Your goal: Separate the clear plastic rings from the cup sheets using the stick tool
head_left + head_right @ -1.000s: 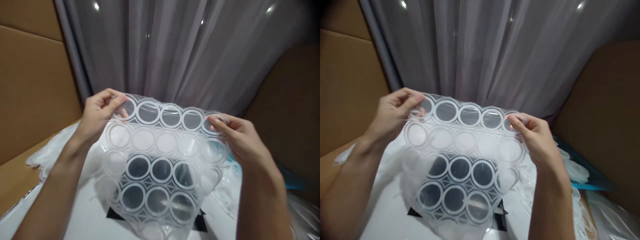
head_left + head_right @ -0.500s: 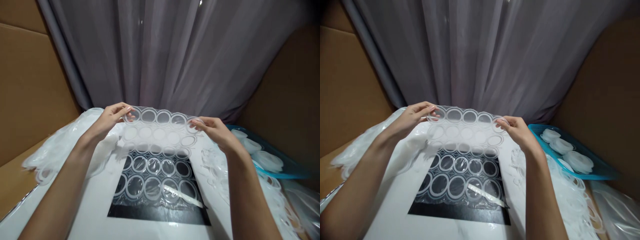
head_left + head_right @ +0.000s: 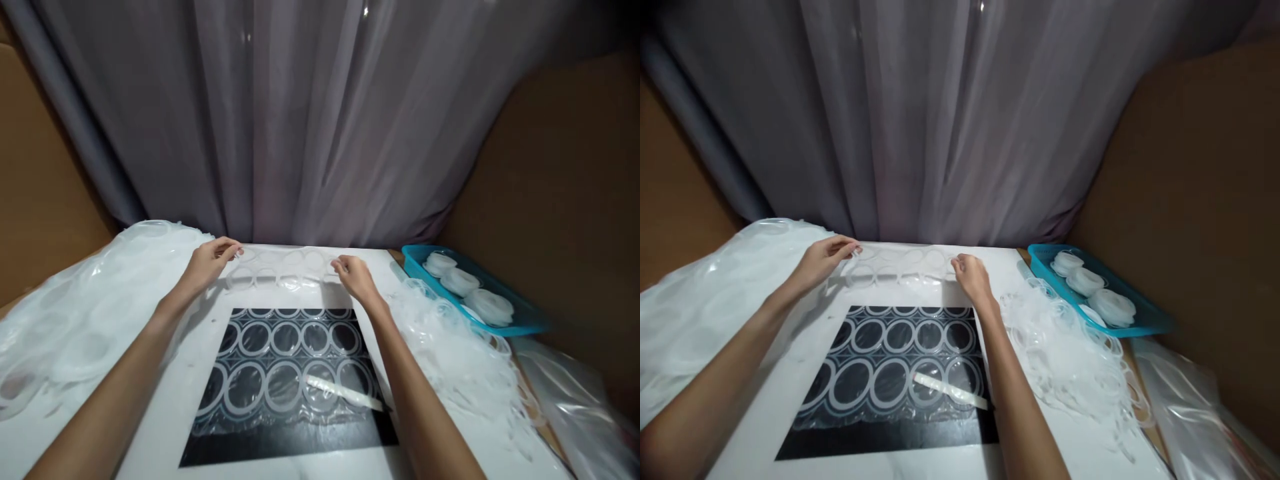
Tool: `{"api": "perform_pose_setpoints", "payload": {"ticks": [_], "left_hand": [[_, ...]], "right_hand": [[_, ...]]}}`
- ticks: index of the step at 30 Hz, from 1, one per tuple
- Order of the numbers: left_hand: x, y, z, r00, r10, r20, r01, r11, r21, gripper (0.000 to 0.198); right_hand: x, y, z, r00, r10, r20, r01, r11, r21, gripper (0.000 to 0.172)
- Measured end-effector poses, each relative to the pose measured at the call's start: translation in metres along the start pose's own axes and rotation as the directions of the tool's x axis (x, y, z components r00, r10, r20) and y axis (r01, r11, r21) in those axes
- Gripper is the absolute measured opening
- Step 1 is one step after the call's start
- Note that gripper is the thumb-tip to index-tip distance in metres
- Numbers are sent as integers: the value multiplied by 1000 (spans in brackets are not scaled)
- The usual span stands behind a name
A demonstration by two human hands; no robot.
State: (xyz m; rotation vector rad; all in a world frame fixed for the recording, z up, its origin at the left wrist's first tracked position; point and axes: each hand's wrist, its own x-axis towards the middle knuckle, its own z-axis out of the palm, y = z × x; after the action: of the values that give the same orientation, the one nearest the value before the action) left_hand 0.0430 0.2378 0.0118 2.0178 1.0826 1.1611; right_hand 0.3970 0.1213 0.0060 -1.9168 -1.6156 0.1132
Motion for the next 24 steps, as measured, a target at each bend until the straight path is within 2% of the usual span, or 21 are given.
{"api": "perform_pose_setpoints", "payload": {"ticks": [3, 6, 7, 10, 12, 13, 15, 18, 21, 24], "left_hand": [[-2, -25, 13, 998, -27, -57, 31, 997, 72, 35], [-3, -38, 19, 996, -41, -80, 55, 983, 175, 35], [-3, -40, 19, 996, -41, -82, 58, 976, 212, 37], [-2, -41, 19, 998, -31, -56, 48, 947, 316, 47], [-4, -38, 21, 999, -27, 16, 19, 929, 369, 49], [-6, -36, 24, 997, -28, 77, -4, 922, 386, 48], [-13, -32, 31, 972, -35, 234, -65, 912, 406, 43], [-26, -29, 46, 898, -72, 433, -140, 887, 439, 35], [-35, -28, 58, 873, -125, 472, -162, 839, 520, 32], [-35, -30, 62, 896, -130, 424, -166, 788, 593, 34]], "right_hand": [[-1, 5, 11, 999, 28, 34, -26, 997, -69, 27], [-5, 11, 15, 995, 59, 79, -49, 991, -123, 36], [-7, 14, 16, 991, 71, 113, -55, 989, -137, 46], [-16, 18, 14, 961, 97, 259, -56, 985, -163, 92], [-21, 20, 5, 929, 86, 360, -29, 987, -160, 104], [-23, 20, -1, 911, 71, 406, -9, 988, -152, 103], [-28, 20, -15, 874, 45, 484, 24, 990, -136, 87], [-38, 18, -30, 833, 28, 553, 48, 991, -122, 60], [-54, 14, -27, 834, -15, 551, 92, 989, -112, 43], [-64, 12, -9, 883, -91, 460, 156, 982, -106, 27]]}}
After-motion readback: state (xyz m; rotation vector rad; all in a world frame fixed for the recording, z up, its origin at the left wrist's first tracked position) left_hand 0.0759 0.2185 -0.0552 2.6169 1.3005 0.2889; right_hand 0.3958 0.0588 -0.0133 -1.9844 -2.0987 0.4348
